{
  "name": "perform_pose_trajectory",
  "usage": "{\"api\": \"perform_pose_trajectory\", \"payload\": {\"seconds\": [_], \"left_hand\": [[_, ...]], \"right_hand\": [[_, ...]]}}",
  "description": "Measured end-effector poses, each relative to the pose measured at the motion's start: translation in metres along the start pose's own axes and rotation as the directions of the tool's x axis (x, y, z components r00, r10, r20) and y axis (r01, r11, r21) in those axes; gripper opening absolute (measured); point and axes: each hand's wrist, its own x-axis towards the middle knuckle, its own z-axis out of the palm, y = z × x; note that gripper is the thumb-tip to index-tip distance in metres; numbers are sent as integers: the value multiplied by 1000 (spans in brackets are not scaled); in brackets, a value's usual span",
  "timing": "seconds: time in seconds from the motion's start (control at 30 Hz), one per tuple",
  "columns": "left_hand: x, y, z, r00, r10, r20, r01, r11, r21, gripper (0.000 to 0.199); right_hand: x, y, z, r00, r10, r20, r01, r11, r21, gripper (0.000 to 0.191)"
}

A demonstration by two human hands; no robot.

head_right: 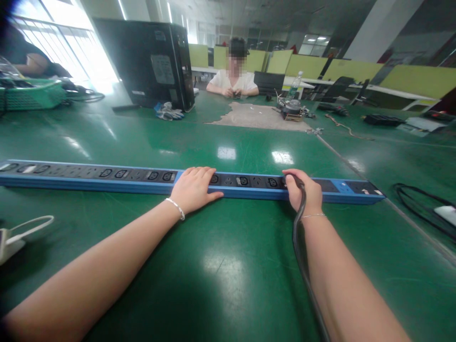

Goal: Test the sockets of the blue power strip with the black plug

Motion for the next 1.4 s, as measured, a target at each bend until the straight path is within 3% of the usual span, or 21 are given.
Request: {"api": "perform_pose_trajectory", "payload": {"seconds": [0.33, 0.53, 0.73, 0.93, 1.07, 1.27, 1.4], "left_hand": [[0, 0, 1, 1000, -6, 2, 6, 1000, 1, 67], [-1, 1, 0, 1000, -17, 9, 17, 1000, 13, 66], [-1, 1, -2, 1000, -7, 6, 7, 1000, 14, 65], [0, 2, -1, 1000, -12, 5, 12, 1000, 22, 66], [0, 3, -2, 1000, -20, 7, 19, 999, 28, 66], [-1, 2, -1, 1000, -15, -7, 15, 1000, 26, 65], [-1, 3, 0, 1000, -23, -8, 23, 999, 32, 66]], "right_hand": [[-7, -1, -9, 995, -74, 71, 80, 993, -88, 31], [-10, -4, -6, 998, -60, 23, 61, 994, -87, 33], [-11, 1, -5, 989, -140, 45, 143, 985, -91, 37], [-15, 5, 6, 995, -93, -38, 84, 977, -196, 37], [-16, 7, 6, 997, -71, -15, 65, 967, -247, 41], [-10, 10, -3, 987, -145, 66, 156, 964, -213, 38], [-11, 7, -3, 993, -106, 61, 117, 967, -224, 39]]}}
